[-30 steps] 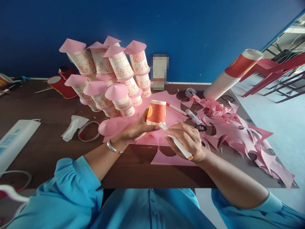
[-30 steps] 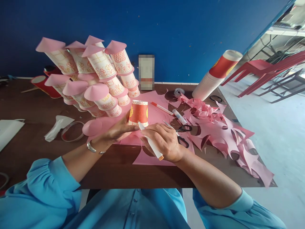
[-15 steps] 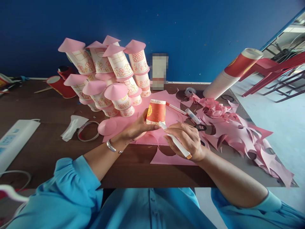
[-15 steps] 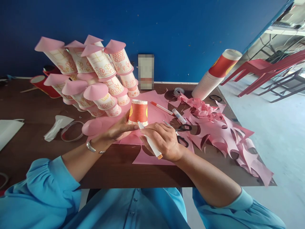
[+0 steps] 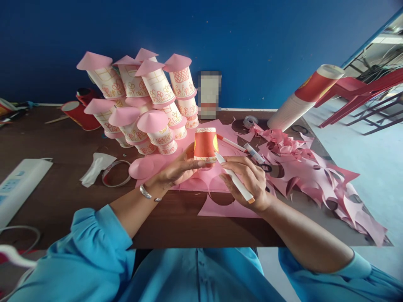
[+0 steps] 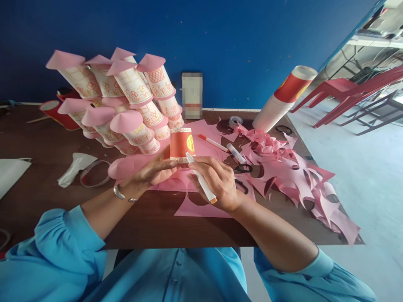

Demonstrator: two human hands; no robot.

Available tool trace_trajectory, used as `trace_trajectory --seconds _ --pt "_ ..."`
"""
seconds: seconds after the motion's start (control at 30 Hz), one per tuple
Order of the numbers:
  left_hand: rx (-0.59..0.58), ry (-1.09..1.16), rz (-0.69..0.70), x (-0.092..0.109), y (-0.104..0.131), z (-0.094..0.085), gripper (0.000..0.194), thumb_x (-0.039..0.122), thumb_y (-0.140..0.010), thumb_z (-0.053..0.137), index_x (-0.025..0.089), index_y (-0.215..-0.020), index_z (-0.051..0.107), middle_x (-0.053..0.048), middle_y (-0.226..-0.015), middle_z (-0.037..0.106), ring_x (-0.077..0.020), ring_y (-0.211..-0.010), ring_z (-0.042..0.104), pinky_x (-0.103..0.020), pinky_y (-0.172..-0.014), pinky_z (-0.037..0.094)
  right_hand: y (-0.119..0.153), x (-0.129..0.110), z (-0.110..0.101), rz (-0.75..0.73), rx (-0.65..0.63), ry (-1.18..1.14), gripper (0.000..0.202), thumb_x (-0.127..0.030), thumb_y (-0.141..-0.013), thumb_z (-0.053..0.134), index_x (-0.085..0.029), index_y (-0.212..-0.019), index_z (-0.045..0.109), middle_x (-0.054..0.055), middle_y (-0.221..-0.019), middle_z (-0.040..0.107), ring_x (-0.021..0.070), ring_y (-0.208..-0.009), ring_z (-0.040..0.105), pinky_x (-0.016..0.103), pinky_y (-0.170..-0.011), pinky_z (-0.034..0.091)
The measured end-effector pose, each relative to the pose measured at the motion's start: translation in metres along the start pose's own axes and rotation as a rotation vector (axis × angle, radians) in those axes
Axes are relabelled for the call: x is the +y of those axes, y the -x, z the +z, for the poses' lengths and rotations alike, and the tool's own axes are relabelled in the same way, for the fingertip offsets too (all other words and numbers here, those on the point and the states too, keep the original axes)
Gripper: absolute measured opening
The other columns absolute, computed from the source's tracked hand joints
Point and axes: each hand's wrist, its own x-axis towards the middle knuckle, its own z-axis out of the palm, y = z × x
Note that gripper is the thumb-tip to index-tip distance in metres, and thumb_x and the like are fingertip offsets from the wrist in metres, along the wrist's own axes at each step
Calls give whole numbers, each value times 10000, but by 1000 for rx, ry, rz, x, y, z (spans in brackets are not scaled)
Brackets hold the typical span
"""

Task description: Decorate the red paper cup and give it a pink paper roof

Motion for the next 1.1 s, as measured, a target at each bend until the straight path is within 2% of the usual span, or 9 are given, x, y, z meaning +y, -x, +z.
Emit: trace_trajectory --seconds 0.13,0.33,0.5,0.6,0.73,0.93,1.1 --pt "-22 66 6 -7 -1 -8 586 241 -890 809 314 -1422 575 -51 -1249 761 -243 -1126 752 -460 -1092 520 0 0 -1 -14 -12 -13 273 -160 -1020 633 -200 -1289 616 92 -1030 788 213 -934 801 319 -736 664" --pt "-118 -24 -6 0 0 -3 446 217 -891 803 259 -1314 670 -78 -1235 774 -311 -1274 699 -458 -1075 541 3 -2 3 -16 -52 -49 308 -169 -998 661 -190 -1303 624 122 -1072 794 220 -948 809 314 -747 675" --pt "-75 -97 -31 8 0 9 678 265 -823 887 259 -1429 585 -101 -1235 761 -350 -1291 672 -509 -1070 542 6 -3 7 -25 -54 -70 296 -153 -985 674 -172 -1278 643 139 -1062 795 227 -921 811 326 -741 687" --pt "-24 -90 -46 9 1 10 727 286 -813 900 275 -1451 552 -93 -1222 754 -334 -1226 699 -508 -1052 544 7 -3 7 -24 -52 -75 298 -162 -992 667 -185 -1288 647 136 -1086 798 232 -946 813 337 -753 692" --pt "-5 -70 -67 9 3 10 657 260 -827 883 274 -1405 570 -82 -1196 755 -308 -1176 718 -500 -1049 542 5 -2 5 3 -38 -68 304 -158 -998 670 -189 -1298 634 142 -1110 797 247 -1032 809 352 -802 696" --pt "5 -68 -56 8 2 8 646 268 -830 871 262 -1405 575 -97 -1260 746 -319 -1225 704 -478 -1037 551 4 -2 3 15 -40 -38 290 -168 -1006 668 -186 -1293 630 142 -1104 797 241 -1022 810 334 -787 691" --pt "-54 -48 -35 7 1 7 433 249 -866 838 239 -1253 644 -83 -1233 761 -304 -1249 700 -441 -1024 559 5 -3 4 17 -59 -82 322 -155 -999 659 -194 -1317 624 150 -1140 795 254 -1050 811 364 -815 695"
